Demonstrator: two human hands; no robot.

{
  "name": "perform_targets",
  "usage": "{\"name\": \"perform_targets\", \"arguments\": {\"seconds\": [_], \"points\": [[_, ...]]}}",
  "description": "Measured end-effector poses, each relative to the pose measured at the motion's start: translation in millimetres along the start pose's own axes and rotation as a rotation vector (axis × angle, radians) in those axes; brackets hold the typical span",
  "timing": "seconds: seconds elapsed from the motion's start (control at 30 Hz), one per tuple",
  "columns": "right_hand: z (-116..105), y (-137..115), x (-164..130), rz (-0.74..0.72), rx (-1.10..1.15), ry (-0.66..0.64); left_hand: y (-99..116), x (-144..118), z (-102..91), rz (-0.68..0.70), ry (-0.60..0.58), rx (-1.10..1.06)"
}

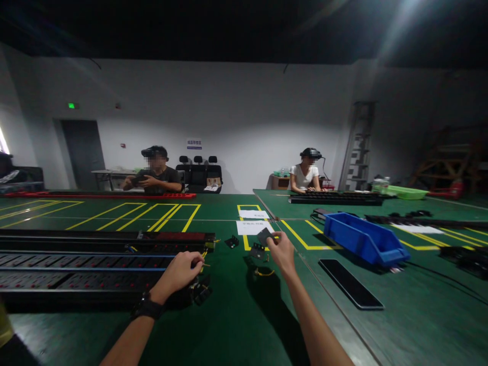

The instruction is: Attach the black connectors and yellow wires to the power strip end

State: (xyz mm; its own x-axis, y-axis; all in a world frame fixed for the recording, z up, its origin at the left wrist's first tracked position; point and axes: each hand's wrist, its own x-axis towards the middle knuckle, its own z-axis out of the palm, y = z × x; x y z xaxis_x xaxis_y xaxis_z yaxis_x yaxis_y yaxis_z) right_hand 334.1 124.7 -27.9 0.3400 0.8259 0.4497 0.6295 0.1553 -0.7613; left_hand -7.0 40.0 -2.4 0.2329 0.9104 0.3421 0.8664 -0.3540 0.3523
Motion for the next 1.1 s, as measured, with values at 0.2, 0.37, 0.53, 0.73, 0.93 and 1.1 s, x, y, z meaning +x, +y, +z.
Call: {"name": "perform_targets", "arguments": {"seconds": [0.2,0.37,0.53,0.73,0.93,1.1], "points": [[40,-68,-72,-0.363,0.154,-0.375,3,0,-0.7,-0.003,-0.002,0.018],[61,-79,-98,-0.357,0.174,-0.517,3,0,0.9,-0.008,0.005,0.031],[65,-79,-103,-0.353,0.245,-0.555,3,-1,0.4,-0.001,0.023,0.023],[68,-82,-108,-0.421,0.245,-0.62,3,-1,0.8,-0.01,0.01,0.023],[74,-78,-108,-0.402,0.324,-0.667,2,-1,0.4,0.001,0.018,-0.008],[78,-80,-111,-0.352,0.452,-0.757,2,-1,0.3,-0.002,0.012,-0.022]]}}
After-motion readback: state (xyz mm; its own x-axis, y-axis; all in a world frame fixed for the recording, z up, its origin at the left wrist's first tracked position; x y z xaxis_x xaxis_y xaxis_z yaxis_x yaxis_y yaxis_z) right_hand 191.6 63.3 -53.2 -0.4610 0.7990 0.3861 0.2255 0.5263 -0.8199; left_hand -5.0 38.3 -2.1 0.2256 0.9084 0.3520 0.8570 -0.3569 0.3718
